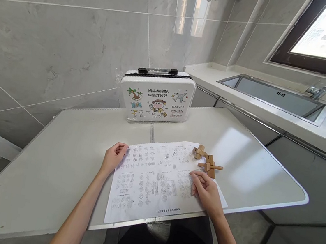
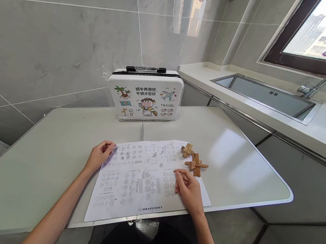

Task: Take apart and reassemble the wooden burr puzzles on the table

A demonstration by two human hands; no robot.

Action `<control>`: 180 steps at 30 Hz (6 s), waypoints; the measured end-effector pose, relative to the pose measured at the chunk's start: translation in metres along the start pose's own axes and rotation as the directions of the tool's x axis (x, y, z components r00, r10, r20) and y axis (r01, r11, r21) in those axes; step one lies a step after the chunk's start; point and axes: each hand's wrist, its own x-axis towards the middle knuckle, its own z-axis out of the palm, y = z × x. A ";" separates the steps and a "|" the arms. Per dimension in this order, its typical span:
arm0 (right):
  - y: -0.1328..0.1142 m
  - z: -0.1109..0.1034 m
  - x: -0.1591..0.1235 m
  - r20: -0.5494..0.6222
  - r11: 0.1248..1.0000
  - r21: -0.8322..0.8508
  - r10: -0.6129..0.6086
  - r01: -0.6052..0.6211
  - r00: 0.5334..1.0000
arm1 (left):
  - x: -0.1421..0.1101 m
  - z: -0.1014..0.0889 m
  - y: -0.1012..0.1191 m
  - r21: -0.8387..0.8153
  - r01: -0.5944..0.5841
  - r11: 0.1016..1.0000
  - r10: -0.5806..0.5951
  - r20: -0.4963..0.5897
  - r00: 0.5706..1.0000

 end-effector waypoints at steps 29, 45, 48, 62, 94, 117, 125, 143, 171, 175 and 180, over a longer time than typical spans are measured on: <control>0.000 0.095 0.105 0.191 0.861 0.501 -0.005 -0.093 0.982 | -0.004 0.001 0.011 -0.078 -0.018 0.997 0.019 0.013 1.000; 0.008 0.120 0.099 0.379 0.963 -0.133 -0.170 0.235 0.910 | 0.009 0.092 0.052 -0.546 0.038 0.837 0.236 0.423 0.875; 0.005 0.118 0.102 0.402 0.973 -0.100 -0.152 0.209 0.903 | 0.009 0.091 0.049 -0.582 0.065 0.811 0.222 0.409 0.885; 0.010 0.113 0.112 0.395 0.999 0.009 -0.046 0.047 0.917 | 0.005 0.094 0.051 -0.604 0.112 0.789 0.214 0.440 0.872; 0.003 0.110 0.116 0.254 0.985 -0.003 -0.167 0.174 0.953 | 0.001 0.100 0.051 -0.290 -0.124 0.949 0.183 0.184 0.966; 0.009 0.108 0.120 0.249 0.997 0.069 -0.033 0.016 0.968 | -0.014 0.107 0.059 -0.060 -0.508 0.859 0.512 0.124 0.850; 0.007 0.106 0.118 0.271 0.991 0.131 -0.025 -0.011 0.962 | -0.009 0.109 0.054 -0.096 -0.296 0.950 0.308 0.149 0.940; 0.010 0.105 0.120 0.295 0.980 0.185 0.018 -0.076 0.955 | -0.005 0.110 0.050 -0.160 -0.205 0.966 0.227 0.134 0.965; 0.000 0.112 0.101 0.242 0.926 -0.209 -0.261 0.313 0.934 | -0.008 0.099 0.062 -0.245 -0.008 0.969 0.072 0.250 0.966; 0.000 0.111 0.103 0.209 0.925 -0.218 -0.268 0.312 0.941 | -0.007 0.101 0.060 -0.281 -0.017 0.960 0.082 0.222 0.972; 0.000 0.108 0.107 0.137 0.948 -0.171 -0.246 0.267 0.960 | -0.007 0.101 0.063 -0.281 -0.043 0.959 0.093 0.169 0.981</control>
